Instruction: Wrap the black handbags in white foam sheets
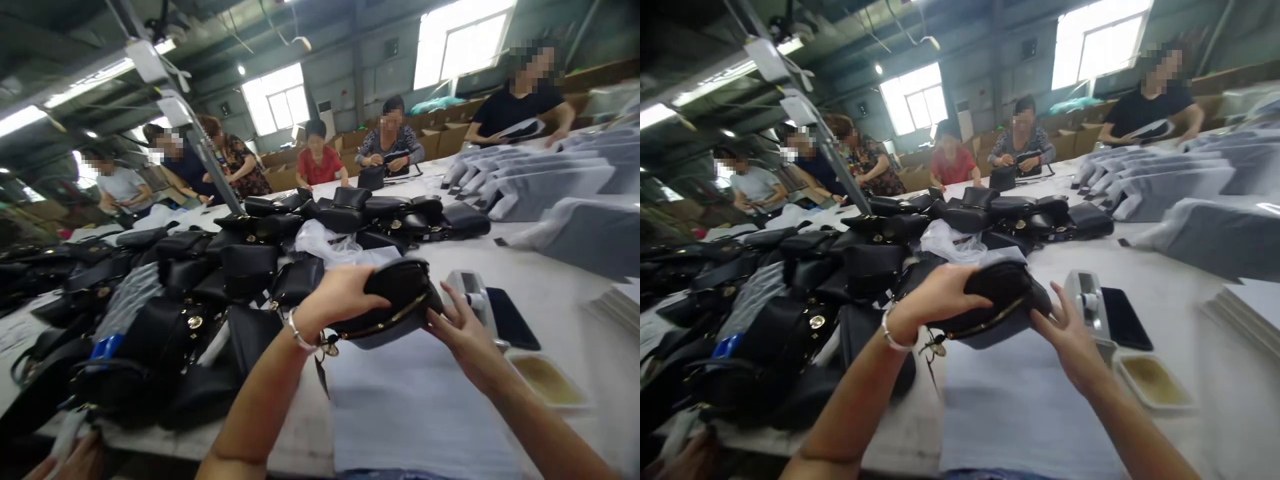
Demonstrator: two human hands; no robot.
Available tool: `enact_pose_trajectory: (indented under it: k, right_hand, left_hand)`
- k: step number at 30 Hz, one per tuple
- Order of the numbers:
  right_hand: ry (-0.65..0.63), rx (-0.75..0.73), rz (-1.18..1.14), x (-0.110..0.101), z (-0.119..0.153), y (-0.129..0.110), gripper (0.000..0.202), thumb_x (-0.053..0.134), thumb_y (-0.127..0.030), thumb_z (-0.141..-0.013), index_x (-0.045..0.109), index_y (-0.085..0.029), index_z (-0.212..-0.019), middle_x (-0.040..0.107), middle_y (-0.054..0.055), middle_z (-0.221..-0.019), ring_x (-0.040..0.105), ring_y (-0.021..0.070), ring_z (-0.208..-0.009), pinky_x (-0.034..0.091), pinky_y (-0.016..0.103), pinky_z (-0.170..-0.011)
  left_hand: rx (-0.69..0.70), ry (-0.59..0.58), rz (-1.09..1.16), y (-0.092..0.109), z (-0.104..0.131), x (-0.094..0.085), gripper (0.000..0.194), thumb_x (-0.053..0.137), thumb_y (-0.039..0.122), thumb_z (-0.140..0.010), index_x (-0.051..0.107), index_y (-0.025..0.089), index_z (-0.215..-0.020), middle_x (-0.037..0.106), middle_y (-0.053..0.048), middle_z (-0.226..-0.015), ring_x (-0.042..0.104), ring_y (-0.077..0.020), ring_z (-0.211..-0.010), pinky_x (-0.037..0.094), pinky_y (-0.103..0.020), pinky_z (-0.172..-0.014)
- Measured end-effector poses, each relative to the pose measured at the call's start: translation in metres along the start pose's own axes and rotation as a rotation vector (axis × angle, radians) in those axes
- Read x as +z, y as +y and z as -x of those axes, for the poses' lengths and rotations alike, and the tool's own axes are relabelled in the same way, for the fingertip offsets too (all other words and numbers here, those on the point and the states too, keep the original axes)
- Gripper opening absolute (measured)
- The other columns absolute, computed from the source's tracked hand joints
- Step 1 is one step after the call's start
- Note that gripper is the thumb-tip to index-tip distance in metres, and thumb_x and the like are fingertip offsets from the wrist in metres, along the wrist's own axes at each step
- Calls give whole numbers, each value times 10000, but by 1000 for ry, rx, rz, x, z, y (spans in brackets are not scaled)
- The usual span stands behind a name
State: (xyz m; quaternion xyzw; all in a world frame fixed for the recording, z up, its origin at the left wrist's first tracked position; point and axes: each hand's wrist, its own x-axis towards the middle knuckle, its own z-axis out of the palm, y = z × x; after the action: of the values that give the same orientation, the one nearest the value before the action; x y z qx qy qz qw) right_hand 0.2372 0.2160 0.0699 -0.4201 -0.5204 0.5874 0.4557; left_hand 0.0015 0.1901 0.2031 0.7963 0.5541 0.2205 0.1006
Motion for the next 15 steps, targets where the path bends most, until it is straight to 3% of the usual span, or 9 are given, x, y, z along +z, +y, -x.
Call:
enact_pose_trajectory:
  k: [3, 5, 8, 11, 13, 15]
  right_hand:
    - [90, -64, 360, -8, 21, 52, 838, 682, -608, -754, 371, -288, -1463, 438, 114, -1491, 469, 357, -1319, 419, 530, -1076]
    - [143, -161, 604, -15, 30, 75, 868, 667, -668, -703, 448, -231, -1421, 427, 139, -1494, 404, 394, -1358, 325, 568, -1126]
    - [161, -134, 693, -21, 34, 83, 981, 652, -700, -687, 355, -205, -1480, 474, 167, -1454, 483, 409, -1292, 357, 583, -1096]
    - [146, -52, 672, -22, 28, 76, 943, 645, -717, -688, 387, -244, -1462, 551, 151, -1388, 571, 406, -1199, 418, 582, -1043]
    - [157, -35, 667, -23, 25, 76, 895, 639, -719, -697, 435, -255, -1435, 580, 140, -1360, 604, 403, -1156, 416, 589, -1042]
    - [197, -90, 658, -25, 25, 79, 850, 648, -681, -723, 450, -257, -1433, 605, 122, -1335, 633, 382, -1117, 443, 560, -1032]
  left_hand:
    - [-38, -115, -23, -17, 15, 55, 374, 793, 442, -686, 743, 233, -993, 751, -58, -837, 698, -270, -789, 510, -302, -703]
    - [-10, -140, 29, -21, 18, 84, 472, 770, 480, -714, 700, 263, -1127, 758, -58, -928, 701, -278, -860, 514, -312, -752]
    - [69, -92, 128, -17, 14, 102, 627, 723, 472, -781, 545, 290, -1354, 724, -66, -1144, 679, -282, -1016, 502, -342, -875]
    - [58, 126, 376, -21, 16, 98, 446, 651, 447, -859, 618, 273, -1268, 709, -52, -1189, 652, -228, -1099, 465, -312, -975]
    - [-148, 389, 566, -37, 26, 96, 309, 594, 455, -896, 709, 222, -1062, 744, -62, -1062, 682, -199, -1013, 491, -292, -939]
    - [-406, 617, 648, -62, 45, 100, 360, 497, 465, -940, 705, 170, -931, 746, -86, -927, 704, -188, -881, 537, -298, -844]
